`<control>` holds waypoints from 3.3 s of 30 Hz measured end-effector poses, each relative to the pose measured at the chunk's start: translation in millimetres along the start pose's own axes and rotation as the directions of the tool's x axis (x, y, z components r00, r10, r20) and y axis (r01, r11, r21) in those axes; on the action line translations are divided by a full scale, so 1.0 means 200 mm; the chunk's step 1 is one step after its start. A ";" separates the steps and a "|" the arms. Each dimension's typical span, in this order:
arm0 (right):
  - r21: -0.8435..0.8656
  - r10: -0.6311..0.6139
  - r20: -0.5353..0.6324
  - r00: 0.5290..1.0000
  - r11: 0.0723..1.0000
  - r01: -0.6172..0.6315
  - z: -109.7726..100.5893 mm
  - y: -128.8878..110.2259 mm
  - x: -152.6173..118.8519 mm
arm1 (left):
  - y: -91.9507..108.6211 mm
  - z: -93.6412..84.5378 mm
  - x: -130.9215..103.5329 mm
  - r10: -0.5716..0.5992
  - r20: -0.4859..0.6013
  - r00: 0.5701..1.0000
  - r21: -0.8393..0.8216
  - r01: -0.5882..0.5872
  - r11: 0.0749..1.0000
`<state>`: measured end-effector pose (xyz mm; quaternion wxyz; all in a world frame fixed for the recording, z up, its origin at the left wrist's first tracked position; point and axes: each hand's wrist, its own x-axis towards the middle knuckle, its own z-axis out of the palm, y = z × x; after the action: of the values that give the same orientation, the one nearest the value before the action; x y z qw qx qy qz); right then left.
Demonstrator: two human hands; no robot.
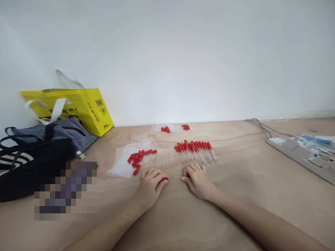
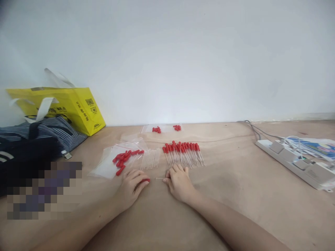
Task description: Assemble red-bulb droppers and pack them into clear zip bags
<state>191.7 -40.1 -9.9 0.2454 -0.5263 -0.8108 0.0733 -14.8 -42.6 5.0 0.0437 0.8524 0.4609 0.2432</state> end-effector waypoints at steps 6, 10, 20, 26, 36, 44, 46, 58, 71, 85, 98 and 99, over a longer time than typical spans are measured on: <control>0.182 -0.044 -0.037 0.998 0.982 0.050 0.00 -0.03 -0.03 | 0.01 0.00 0.00 -0.039 -0.003 0.999 -0.012 0.039 0.999; 0.221 -0.115 -0.036 0.993 0.968 0.120 -0.01 -0.05 -0.04 | 0.02 0.01 0.00 -0.031 -0.016 0.999 -0.035 0.030 0.999; 0.226 -0.164 -0.033 0.986 0.960 0.167 0.00 -0.07 -0.04 | 0.02 0.03 0.00 0.000 -0.073 0.997 -0.015 -0.001 1.000; 0.185 -0.202 -0.062 0.977 0.960 0.210 0.01 -0.09 -0.06 | 0.04 0.04 0.00 -0.009 -0.068 0.998 -0.056 0.005 0.998; 0.052 -0.394 -0.169 0.903 0.912 0.408 -0.02 -0.06 -0.04 | 0.07 0.02 -0.03 0.124 -0.110 0.986 -0.107 -0.136 0.985; 0.142 -0.384 -0.156 0.910 0.903 0.406 0.03 -0.08 -0.01 | 0.08 0.03 -0.03 0.134 -0.131 0.982 -0.122 -0.151 0.981; 0.174 -0.377 -0.138 0.916 0.901 0.397 0.03 -0.07 0.00 | 0.08 0.03 -0.03 0.130 -0.121 0.984 -0.124 -0.145 0.982; 0.139 -0.365 -0.151 0.919 0.912 0.385 -0.02 -0.01 -0.03 | 0.02 -0.02 -0.02 0.130 -0.047 0.990 -0.102 -0.134 0.986; -0.055 -0.236 -0.037 0.971 0.971 0.234 -0.06 -0.04 0.03 | -0.04 -0.04 0.03 0.024 -0.069 0.997 0.022 -0.023 1.000; -0.178 0.435 -0.152 0.887 0.871 -0.458 0.08 -0.11 0.43 | -0.28 -0.13 0.05 -0.395 -0.261 0.881 0.325 0.465 0.823; -0.180 0.342 -0.104 0.934 0.917 -0.356 0.08 -0.15 0.41 | -0.25 -0.14 0.04 -0.271 -0.294 0.917 0.448 0.383 0.808; -0.191 0.349 -0.090 0.933 0.913 -0.360 0.07 -0.16 0.42 | -0.24 -0.14 0.04 -0.275 -0.281 0.920 0.454 0.380 0.806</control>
<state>131.0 22.2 16.5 0.1946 -0.6886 -0.6983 0.0185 -61.2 -12.1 17.9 -0.1838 0.7123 0.6505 0.1891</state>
